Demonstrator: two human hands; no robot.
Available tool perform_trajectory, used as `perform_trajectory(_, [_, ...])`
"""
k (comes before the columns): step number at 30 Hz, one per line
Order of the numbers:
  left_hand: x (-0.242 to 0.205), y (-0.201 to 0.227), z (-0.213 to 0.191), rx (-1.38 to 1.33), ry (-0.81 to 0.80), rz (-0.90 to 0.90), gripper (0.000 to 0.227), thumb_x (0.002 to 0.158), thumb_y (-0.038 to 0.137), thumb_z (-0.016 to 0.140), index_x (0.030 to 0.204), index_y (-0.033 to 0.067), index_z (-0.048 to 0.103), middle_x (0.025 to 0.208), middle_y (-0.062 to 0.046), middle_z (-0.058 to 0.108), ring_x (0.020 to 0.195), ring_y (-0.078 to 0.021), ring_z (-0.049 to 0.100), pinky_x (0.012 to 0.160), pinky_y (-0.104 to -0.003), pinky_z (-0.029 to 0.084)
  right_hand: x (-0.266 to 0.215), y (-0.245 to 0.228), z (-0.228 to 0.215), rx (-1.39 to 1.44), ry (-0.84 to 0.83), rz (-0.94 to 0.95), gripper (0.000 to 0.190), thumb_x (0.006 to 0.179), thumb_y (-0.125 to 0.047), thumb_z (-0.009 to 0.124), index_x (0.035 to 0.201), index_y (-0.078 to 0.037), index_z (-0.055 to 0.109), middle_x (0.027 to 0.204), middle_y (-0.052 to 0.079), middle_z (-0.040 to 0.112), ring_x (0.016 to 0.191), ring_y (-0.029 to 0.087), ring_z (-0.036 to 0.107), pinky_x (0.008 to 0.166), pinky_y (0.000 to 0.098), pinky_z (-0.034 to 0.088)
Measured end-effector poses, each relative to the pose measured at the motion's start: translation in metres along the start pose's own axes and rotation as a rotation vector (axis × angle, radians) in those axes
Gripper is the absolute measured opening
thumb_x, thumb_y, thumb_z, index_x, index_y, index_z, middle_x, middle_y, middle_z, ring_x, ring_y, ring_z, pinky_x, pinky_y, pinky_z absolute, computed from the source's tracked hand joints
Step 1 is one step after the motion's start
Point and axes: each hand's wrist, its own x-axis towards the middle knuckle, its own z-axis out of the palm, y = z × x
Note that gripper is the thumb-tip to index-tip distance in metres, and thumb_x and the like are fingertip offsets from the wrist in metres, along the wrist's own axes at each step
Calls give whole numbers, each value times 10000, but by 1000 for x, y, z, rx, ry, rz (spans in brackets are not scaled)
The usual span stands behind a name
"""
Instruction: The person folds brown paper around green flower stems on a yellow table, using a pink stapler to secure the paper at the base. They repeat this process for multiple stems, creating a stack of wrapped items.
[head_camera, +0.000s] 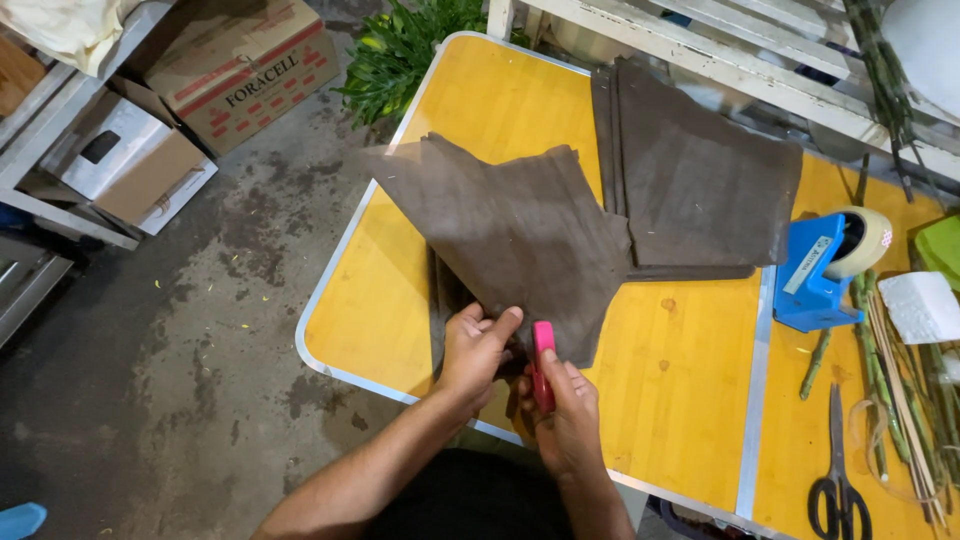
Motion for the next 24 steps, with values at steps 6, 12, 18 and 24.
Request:
perform_trajectory(6, [2,-2,-1,25,21,-10,157,905,145,739,872,96,593,560,31,450,554,-88,456,546,-296,445,4,1,-1,-5,31,64,262,958,-288,719,842,-104,573,655,151,625,519,178,548,465,269,422])
perform_trajectory(12, [6,-6,-4,-42,5,-58,174,909,123,741,877,100,572,619,-2,537,622,-127,589,640,-330,557,11,7,-5,29,-33,-30,288,961,-215,719,788,-94,523,614,133,596,508,176,566,443,268,414])
perform_trajectory(18, [0,-4,-3,24,-16,-64,499,892,275,804,829,175,320,585,40,393,536,-76,446,478,-298,429,14,14,-6,27,-41,-115,248,943,-203,726,804,-87,557,586,65,554,486,152,536,430,285,391])
perform_trajectory(24, [-24,17,8,-42,-62,-102,339,787,31,841,905,25,523,661,-129,604,530,-198,583,400,-354,462,15,21,-4,82,-27,-148,217,939,-164,720,809,-44,594,537,94,512,411,144,428,387,295,340])
